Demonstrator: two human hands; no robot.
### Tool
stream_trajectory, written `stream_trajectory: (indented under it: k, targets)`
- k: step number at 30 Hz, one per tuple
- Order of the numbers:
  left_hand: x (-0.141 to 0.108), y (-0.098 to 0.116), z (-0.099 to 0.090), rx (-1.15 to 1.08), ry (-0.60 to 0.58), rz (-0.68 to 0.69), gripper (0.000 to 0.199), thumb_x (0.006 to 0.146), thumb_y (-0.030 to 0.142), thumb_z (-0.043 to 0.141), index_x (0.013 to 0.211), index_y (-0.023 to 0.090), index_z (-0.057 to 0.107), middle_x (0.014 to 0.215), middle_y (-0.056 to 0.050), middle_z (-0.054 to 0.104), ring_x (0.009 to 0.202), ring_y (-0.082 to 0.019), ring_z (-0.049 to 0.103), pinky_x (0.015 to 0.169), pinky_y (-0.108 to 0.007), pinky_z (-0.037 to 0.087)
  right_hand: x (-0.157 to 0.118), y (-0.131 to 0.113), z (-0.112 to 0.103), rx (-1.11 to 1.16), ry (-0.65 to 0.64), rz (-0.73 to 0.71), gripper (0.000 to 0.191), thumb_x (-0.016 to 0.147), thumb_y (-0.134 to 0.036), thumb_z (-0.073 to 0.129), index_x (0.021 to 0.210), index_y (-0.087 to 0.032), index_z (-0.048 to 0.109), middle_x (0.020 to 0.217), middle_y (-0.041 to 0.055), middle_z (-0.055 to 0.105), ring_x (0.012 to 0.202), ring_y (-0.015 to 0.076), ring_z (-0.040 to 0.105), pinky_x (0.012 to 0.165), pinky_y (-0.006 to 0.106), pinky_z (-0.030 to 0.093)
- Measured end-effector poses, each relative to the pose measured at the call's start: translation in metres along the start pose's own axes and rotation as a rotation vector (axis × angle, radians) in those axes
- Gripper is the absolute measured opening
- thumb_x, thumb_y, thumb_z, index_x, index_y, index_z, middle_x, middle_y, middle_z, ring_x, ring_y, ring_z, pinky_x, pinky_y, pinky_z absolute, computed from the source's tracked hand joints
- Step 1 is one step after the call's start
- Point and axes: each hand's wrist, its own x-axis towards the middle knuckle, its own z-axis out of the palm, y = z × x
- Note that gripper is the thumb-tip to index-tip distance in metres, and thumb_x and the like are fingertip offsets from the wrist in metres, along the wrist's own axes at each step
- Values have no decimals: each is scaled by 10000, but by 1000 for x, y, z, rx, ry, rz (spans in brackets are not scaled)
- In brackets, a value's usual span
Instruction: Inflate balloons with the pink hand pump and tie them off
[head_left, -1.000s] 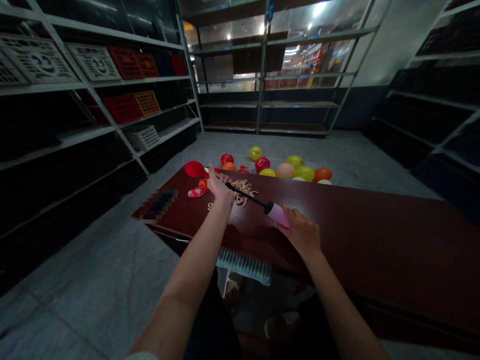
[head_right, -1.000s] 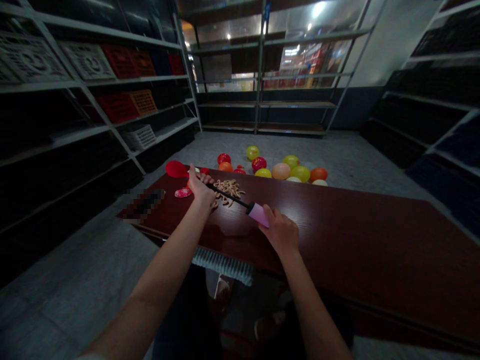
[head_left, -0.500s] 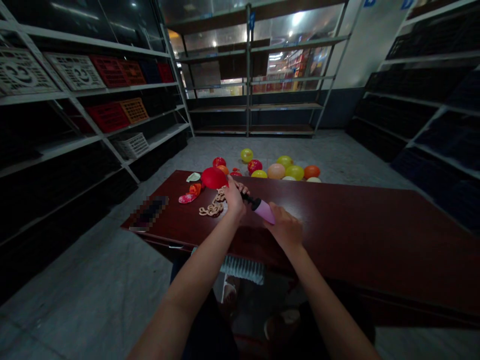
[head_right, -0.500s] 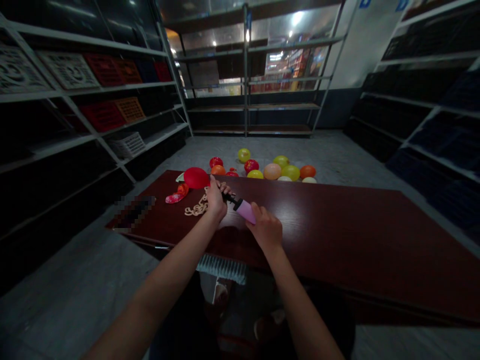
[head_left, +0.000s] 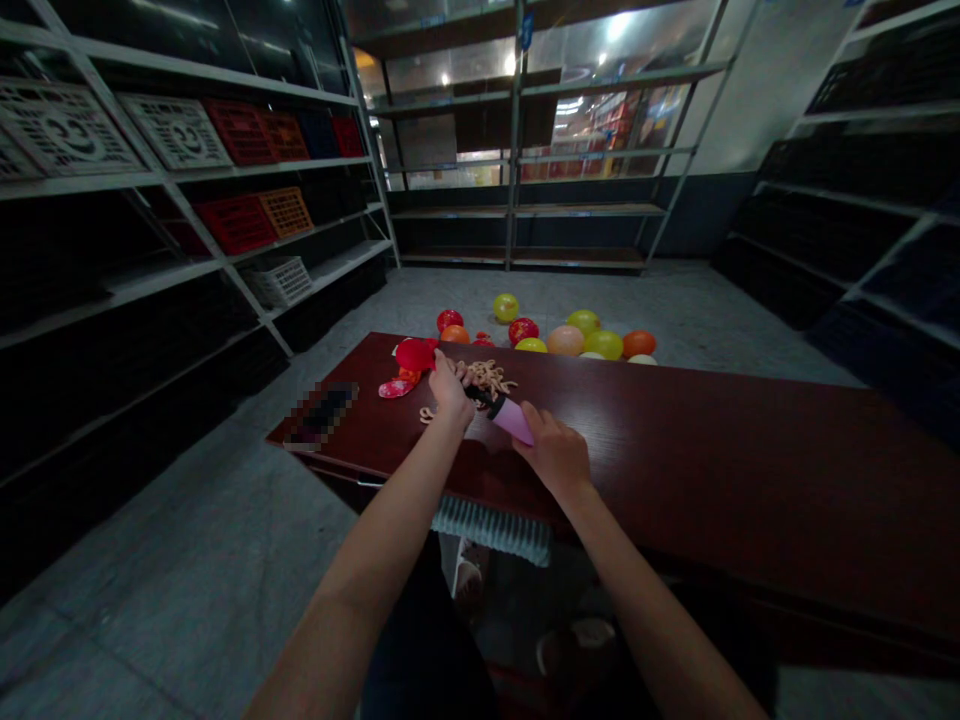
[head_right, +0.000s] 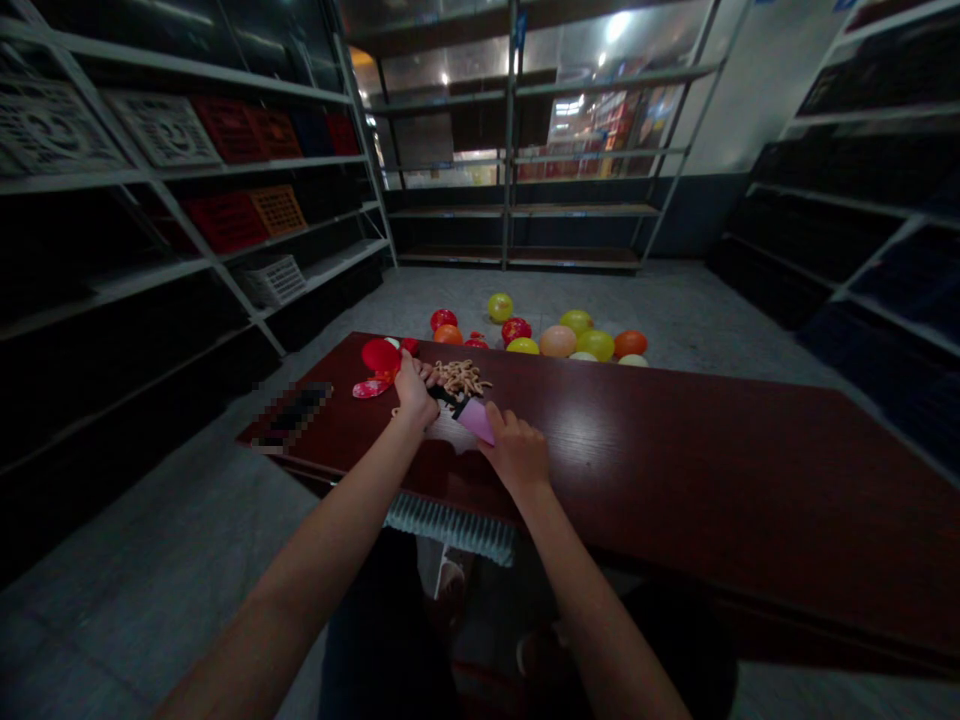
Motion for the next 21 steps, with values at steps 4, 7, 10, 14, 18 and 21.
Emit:
stream_trajectory:
  k: [4,7,10,14,18,21]
  targets:
    - [-10,-7,5,-10,-47,32,558,988,566,525,625,215,288,489,80,246,371,-64,271,391,-212,289,3,-2,3,-12,41,28,564,909,-368,663,1437,-249,505,1102,117,696,865,245,644,685,328,393]
    - [-17,-15,14,-9,-84,33,597,963,630,522,610,217,275,477,76,231,374,-67,257,387,-217,279,2,3,5,-30,83,55,545,913,-372,655,1425,-249,515,1095,124,692,870,251,627,687,331,386]
    - [-19,-24,20,-11,-103,22,609,950,654,524,603,218,278,469,75,231,374,-68,249,391,-222,281,2,10,8,-44,108,78,522,931,-382,626,1421,-235,519,1057,126,686,869,260,615,687,339,375]
    - [-15,-30,22,-29,-84,34,573,995,571,511,604,213,291,461,76,256,366,-64,264,400,-219,313,2,14,11,-42,108,88,514,934,-380,623,1417,-237,522,1082,124,679,888,263,615,696,343,371]
    - [-4,-21,19,-29,50,34,521,1052,461,439,618,214,289,433,77,244,338,-71,261,372,-219,257,3,13,9,-44,67,22,530,930,-353,627,1437,-255,504,1075,103,688,882,245,626,698,328,372]
    - [6,-4,15,-16,95,52,533,1035,489,471,616,215,289,428,76,245,334,-72,252,370,-221,245,1,17,5,-28,51,-34,511,945,-335,596,1441,-251,502,1073,97,694,877,236,640,698,321,370]
